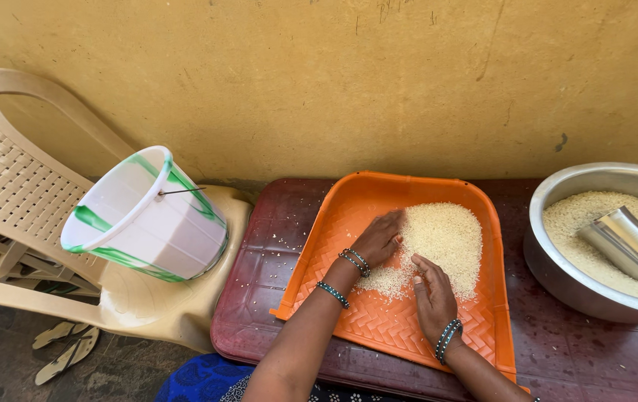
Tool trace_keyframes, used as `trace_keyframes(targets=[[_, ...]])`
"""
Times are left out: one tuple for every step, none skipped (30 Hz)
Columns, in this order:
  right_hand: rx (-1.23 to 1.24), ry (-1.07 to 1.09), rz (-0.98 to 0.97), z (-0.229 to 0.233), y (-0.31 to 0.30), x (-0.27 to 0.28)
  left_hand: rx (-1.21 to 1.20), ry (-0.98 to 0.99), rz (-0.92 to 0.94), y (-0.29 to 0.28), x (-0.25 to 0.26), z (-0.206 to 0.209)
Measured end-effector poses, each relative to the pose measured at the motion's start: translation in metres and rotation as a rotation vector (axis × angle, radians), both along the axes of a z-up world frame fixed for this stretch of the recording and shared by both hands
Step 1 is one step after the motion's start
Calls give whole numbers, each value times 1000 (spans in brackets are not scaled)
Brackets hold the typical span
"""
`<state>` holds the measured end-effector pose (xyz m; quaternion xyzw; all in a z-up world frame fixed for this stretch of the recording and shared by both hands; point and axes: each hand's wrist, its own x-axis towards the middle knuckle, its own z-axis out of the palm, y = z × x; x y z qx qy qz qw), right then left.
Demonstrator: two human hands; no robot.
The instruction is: The person spreads rice across a tray by hand, shakes the tray to settle the grains, and picks through the rice to remove debris.
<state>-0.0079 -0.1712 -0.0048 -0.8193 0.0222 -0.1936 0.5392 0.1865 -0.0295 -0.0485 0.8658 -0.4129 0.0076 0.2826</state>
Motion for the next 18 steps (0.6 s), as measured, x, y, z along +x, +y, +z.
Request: trace_keyframes(targets=[[-3, -8, 10, 2, 1, 0, 10, -33, -74, 2, -3, 3], [-1, -6, 12, 5, 2, -1, 12, -31, -72, 6, -9, 7], [40, 39, 8, 7, 2, -2, 30, 67, -72, 12, -19, 12], [81, 83, 4, 8, 2, -3, 48, 165, -73, 18, -31, 18], [84, 80, 2, 10, 3, -3, 50, 162, -75, 24, -44, 26], [106, 66, -1, 10, 3, -2, 97, 264, -115, 30, -60, 33], [126, 55, -2, 10, 2, -2, 143, 368, -151, 38, -76, 40], [128, 55, -2, 10, 0, 0, 145, 368, -151, 47, -89, 46], [94, 47, -24, 10, -3, 2, -22, 400, -142, 58, -102, 50], [59, 38, -47, 10, -6, 4, -190, 429, -132, 68, -110, 54], [60, 50, -41, 9, -10, 5, -191, 439, -125, 80, -117, 58], [67, -47, -58, 9, -15, 7, -258, 380, 1, 92, -123, 61], [74, -144, -73, 10, -20, 9, -324, 317, 130, 102, -128, 63], [74, -133, -65, 10, -24, 11, -325, 326, 139, 111, -135, 66], [66, -148, -103, 10, -28, 13, -317, 278, 171, 119, -141, 68], [58, -163, -140, 10, -30, 14, -309, 231, 202, 124, -147, 70], [57, -159, -134, 10, -31, 14, -311, 234, 209, 126, -152, 71], [62, -158, -127, 10, -31, 15, -265, 196, 226, 126, -157, 70]])
